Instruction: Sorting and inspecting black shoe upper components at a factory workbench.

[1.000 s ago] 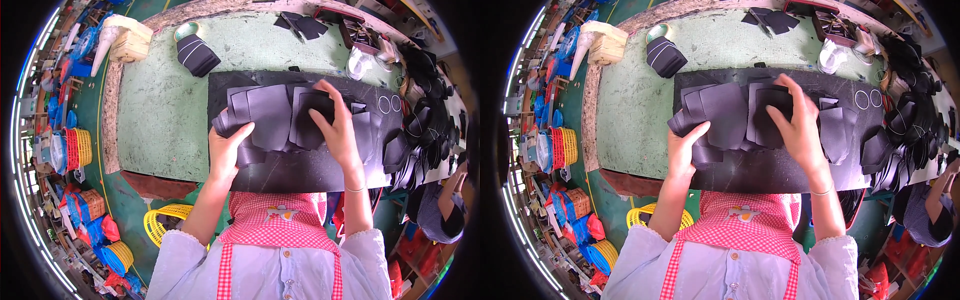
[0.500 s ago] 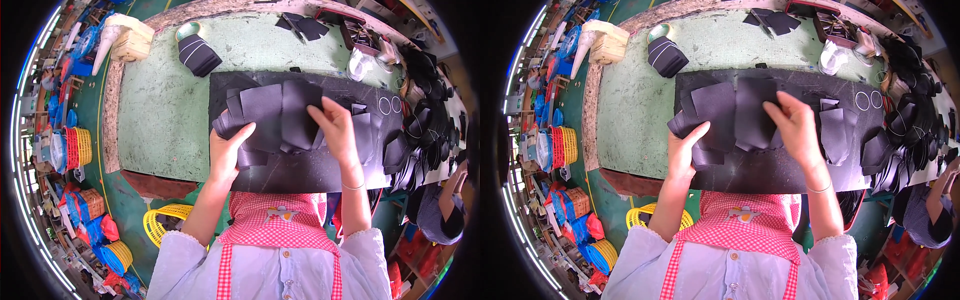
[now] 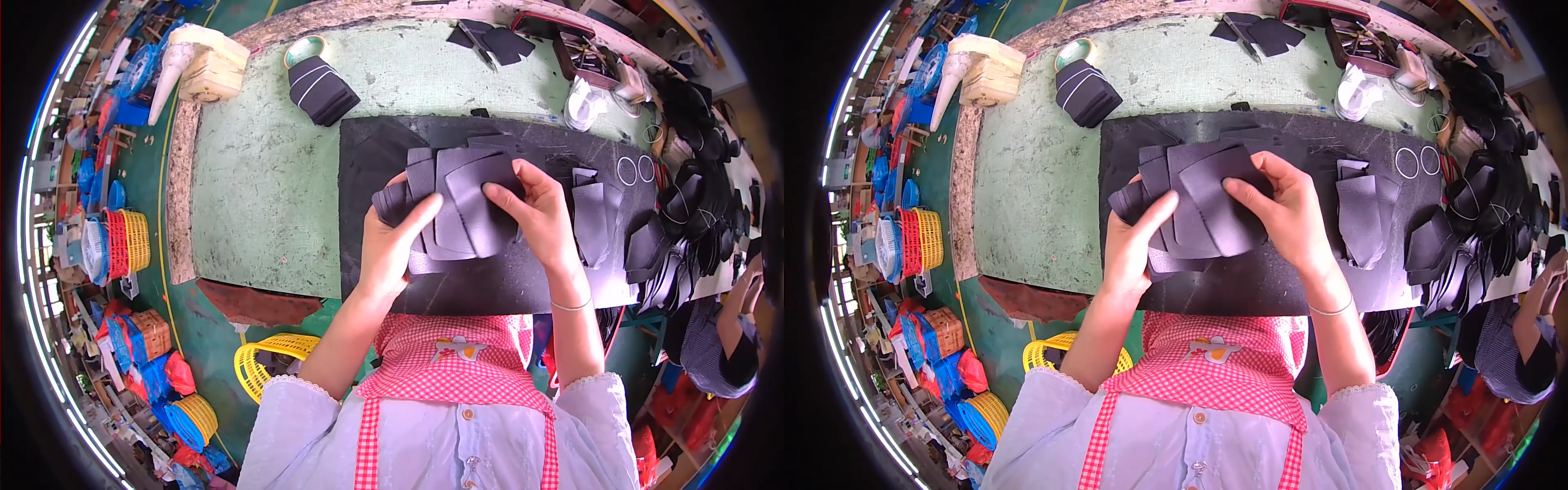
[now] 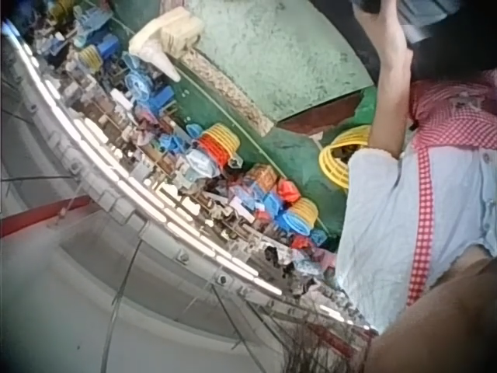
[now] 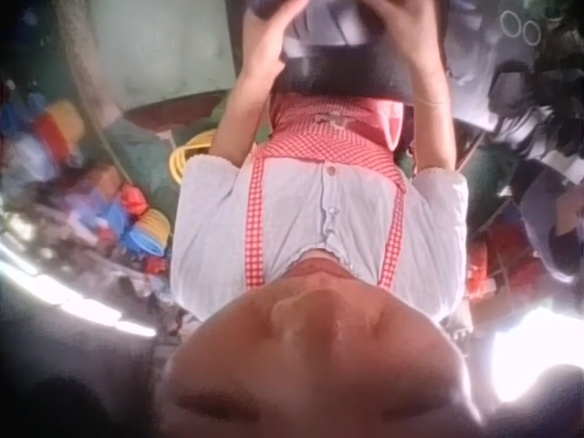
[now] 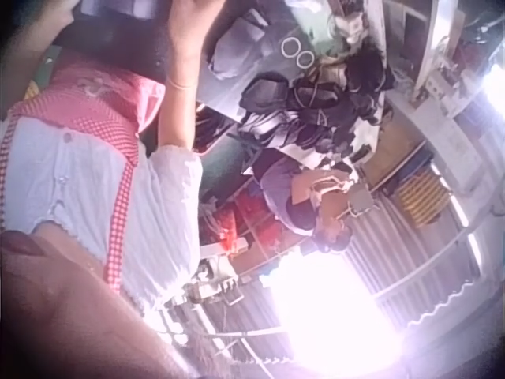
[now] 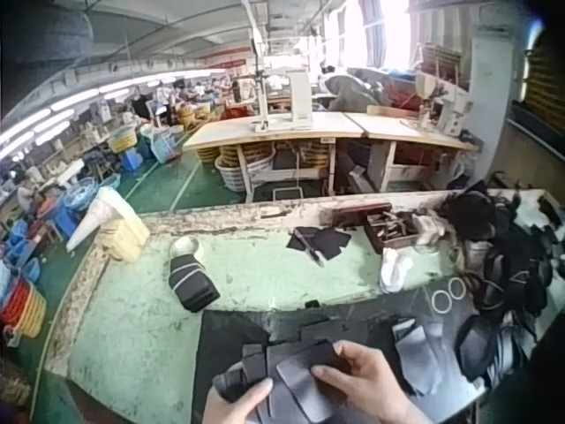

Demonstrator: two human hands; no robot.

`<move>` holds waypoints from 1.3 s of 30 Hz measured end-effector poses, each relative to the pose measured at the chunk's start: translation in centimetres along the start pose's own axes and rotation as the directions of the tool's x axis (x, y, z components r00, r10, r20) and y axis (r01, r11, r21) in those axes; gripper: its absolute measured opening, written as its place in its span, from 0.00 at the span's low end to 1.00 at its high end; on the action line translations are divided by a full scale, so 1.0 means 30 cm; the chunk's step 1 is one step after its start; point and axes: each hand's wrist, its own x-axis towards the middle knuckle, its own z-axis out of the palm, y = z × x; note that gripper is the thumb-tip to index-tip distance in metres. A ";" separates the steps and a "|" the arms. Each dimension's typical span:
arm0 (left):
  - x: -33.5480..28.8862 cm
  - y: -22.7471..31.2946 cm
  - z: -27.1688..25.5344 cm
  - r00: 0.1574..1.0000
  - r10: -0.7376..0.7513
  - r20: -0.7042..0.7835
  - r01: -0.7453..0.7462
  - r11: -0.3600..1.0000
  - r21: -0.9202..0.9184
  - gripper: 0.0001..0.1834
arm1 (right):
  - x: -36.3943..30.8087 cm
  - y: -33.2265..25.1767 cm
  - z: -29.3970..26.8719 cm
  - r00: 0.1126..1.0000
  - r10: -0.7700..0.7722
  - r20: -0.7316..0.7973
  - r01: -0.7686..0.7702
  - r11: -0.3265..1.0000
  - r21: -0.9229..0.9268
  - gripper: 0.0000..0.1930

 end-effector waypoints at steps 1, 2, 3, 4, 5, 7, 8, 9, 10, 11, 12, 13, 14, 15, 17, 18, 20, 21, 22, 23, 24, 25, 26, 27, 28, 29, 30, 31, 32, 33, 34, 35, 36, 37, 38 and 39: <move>-0.002 0.013 0.008 0.999 -0.037 -0.027 0.035 0.997 -0.063 0.22 | 0.004 -0.008 -0.007 1.000 0.008 0.019 -0.008 1.000 -0.003 0.06; -0.004 0.025 0.017 0.996 -0.074 -0.051 0.068 0.990 -0.126 0.22 | 0.003 -0.012 -0.014 1.000 0.008 0.019 -0.008 1.000 -0.004 0.06; -0.003 0.021 0.009 0.996 -0.042 -0.081 0.036 0.997 -0.066 0.22 | 0.001 -0.015 -0.021 1.000 0.004 -0.003 -0.004 1.000 0.004 0.06; 0.000 0.011 -0.009 0.994 -0.005 -0.111 0.005 1.000 -0.006 0.22 | 0.002 -0.015 -0.027 1.000 0.000 -0.024 0.000 1.000 0.012 0.06; 0.008 0.003 -0.033 0.993 0.015 -0.116 -0.015 1.000 0.001 0.22 | 0.004 -0.017 -0.035 0.999 0.021 -0.049 -0.017 0.998 0.061 0.07; 0.023 -0.002 -0.063 0.986 0.043 -0.160 -0.041 0.999 0.018 0.21 | 0.016 0.003 -0.069 0.984 -0.132 -0.116 0.092 0.949 -0.302 0.11; 0.021 -0.006 -0.064 0.986 0.042 -0.160 -0.039 0.999 0.018 0.21 | 0.018 0.007 -0.073 0.951 -0.288 -0.116 0.169 0.792 -0.587 0.13; 0.019 -0.011 -0.063 0.984 0.076 -0.160 -0.071 0.997 0.037 0.21 | 0.010 0.005 -0.069 0.951 -0.287 -0.117 0.167 0.792 -0.587 0.13; 0.017 -0.014 -0.062 0.980 0.112 -0.162 -0.104 0.993 0.057 0.21 | 0.003 -0.015 -0.044 0.933 -0.342 -0.115 0.185 0.727 -0.661 0.16; 0.005 -0.006 -0.030 0.982 0.098 -0.159 -0.088 0.994 0.070 0.21 | -0.006 -0.040 -0.017 0.912 -0.394 -0.110 0.195 0.654 -0.731 0.19; 0.006 -0.017 -0.016 0.987 0.109 -0.118 -0.104 0.993 0.052 0.20 | -0.007 -0.062 0.022 0.917 -0.391 -0.076 0.251 0.715 -0.653 0.15; 0.001 -0.017 -0.004 0.990 0.095 -0.101 -0.089 0.994 0.059 0.20 | -0.012 -0.047 0.036 0.961 -0.271 -0.054 0.201 0.819 -0.537 0.12; -0.005 -0.013 0.004 0.993 0.080 -0.086 -0.075 0.995 0.065 0.20 | -0.016 -0.031 0.046 0.988 -0.151 -0.013 0.132 0.901 -0.413 0.10; -0.003 -0.010 -0.002 0.998 0.043 -0.054 -0.041 0.999 0.031 0.19 | -0.010 -0.033 0.057 0.987 -0.152 -0.042 0.126 0.920 -0.372 0.09; -0.012 0.016 0.010 0.998 0.007 -0.056 -0.009 0.999 -0.034 0.18 | -0.008 -0.017 0.022 0.999 -0.031 -0.020 0.025 0.967 -0.255 0.08; -0.015 0.024 0.014 0.998 -0.029 -0.053 0.024 0.995 -0.099 0.18 | -0.009 -0.010 0.010 0.996 0.085 0.013 -0.083 0.987 -0.139 0.07; -0.013 -0.014 -0.009 0.998 0.065 -0.012 -0.065 0.998 0.023 0.16 | -0.016 -0.058 0.044 0.994 0.105 0.031 -0.108 0.991 0.085 0.07; -0.012 -0.027 -0.011 0.995 0.101 -0.005 -0.100 0.993 0.066 0.16 | -0.015 -0.050 0.046 0.998 0.047 0.037 -0.049 0.998 0.039 0.08; -0.009 -0.037 -0.013 0.991 0.135 0.003 -0.135 0.985 0.108 0.16 | -0.014 -0.043 0.047 0.999 -0.010 0.044 0.010 1.000 -0.006 0.09; -0.008 -0.035 -0.011 0.991 0.134 0.004 -0.134 0.985 0.108 0.16 | -0.019 -0.046 0.038 0.997 0.049 0.055 -0.048 0.999 -0.016 0.09; -0.008 -0.027 -0.007 0.994 0.107 0.004 -0.107 0.985 0.134 0.16 | -0.020 -0.045 0.028 0.997 0.049 0.054 -0.048 0.999 -0.016 0.09; -0.007 -0.019 -0.001 0.997 0.080 0.004 -0.080 0.984 0.161 0.16 | -0.019 -0.045 0.017 0.998 0.055 0.040 -0.054 0.998 -0.032 0.09; -0.006 -0.010 0.001 0.997 0.080 0.005 -0.080 0.984 0.161 0.16 | -0.018 -0.045 0.008 0.998 0.061 0.026 -0.060 0.997 -0.047 0.09; -0.004 0.001 0.000 1.000 0.017 0.006 -0.018 0.998 0.062 0.17 | -0.020 -0.047 0.002 0.998 0.060 0.025 -0.059 0.997 -0.047 0.09; -0.001 0.008 -0.002 0.999 -0.046 0.013 0.046 0.998 -0.038 0.18 | -0.023 -0.047 -0.004 0.998 0.065 0.025 -0.064 0.997 -0.032 0.09; 0.003 0.012 -0.006 0.998 -0.051 0.041 0.052 0.998 -0.033 0.18 | -0.026 -0.048 -0.008 0.997 0.070 0.025 -0.069 0.997 -0.018 0.09; 0.004 0.008 -0.009 0.998 -0.051 0.040 0.052 0.998 -0.034 0.18 | -0.027 -0.047 -0.013 0.997 0.074 0.026 -0.074 0.997 -0.003 0.09; 0.004 0.005 -0.010 1.000 0.001 0.030 -0.002 0.999 0.033 0.18 | -0.028 -0.044 -0.020 0.997 0.074 0.025 -0.074 0.997 -0.003 0.09; 0.003 0.003 -0.011 0.998 0.053 0.023 -0.055 0.994 0.099 0.18 | -0.025 -0.036 -0.026 0.998 0.041 0.040 -0.040 0.999 -0.019 0.09; 0.000 0.003 -0.011 0.998 0.053 0.023 -0.055 0.994 0.100 0.18 | -0.023 -0.032 -0.032 0.998 0.007 0.056 -0.005 0.999 -0.035 0.09; -0.003 0.004 -0.014 0.996 0.085 0.004 -0.085 0.988 0.132 0.18 | -0.021 -0.034 -0.038 0.998 0.007 0.057 -0.005 0.999 -0.034 0.09; -0.005 0.006 -0.018 0.993 0.118 -0.015 -0.114 0.980 0.164 0.18 | -0.019 -0.041 -0.044 0.999 0.022 0.049 -0.020 0.999 -0.050 0.09; -0.001 0.007 -0.024 0.993 0.119 -0.016 -0.115 0.980 0.165 0.18 | -0.016 -0.050 -0.047 0.999 0.037 0.040 -0.034 0.997 -0.067 0.08; 0.010 0.008 -0.030 0.994 0.104 -0.033 -0.099 0.987 0.125 0.19 | -0.013 -0.067 -0.048 0.999 0.048 0.025 -0.049 0.998 0.025 0.07; 0.019 0.009 -0.037 0.995 0.089 -0.048 -0.084 0.993 0.085 0.19 | -0.006 -0.057 -0.069 0.998 0.068 -0.017 -0.068 0.998 0.009 0.09; 0.024 0.010 -0.043 0.995 0.078 -0.069 -0.073 0.995 0.064 0.20 | 0.013 -0.040 -0.088 0.971 -0.229 -0.075 0.177 0.890 -0.420 0.12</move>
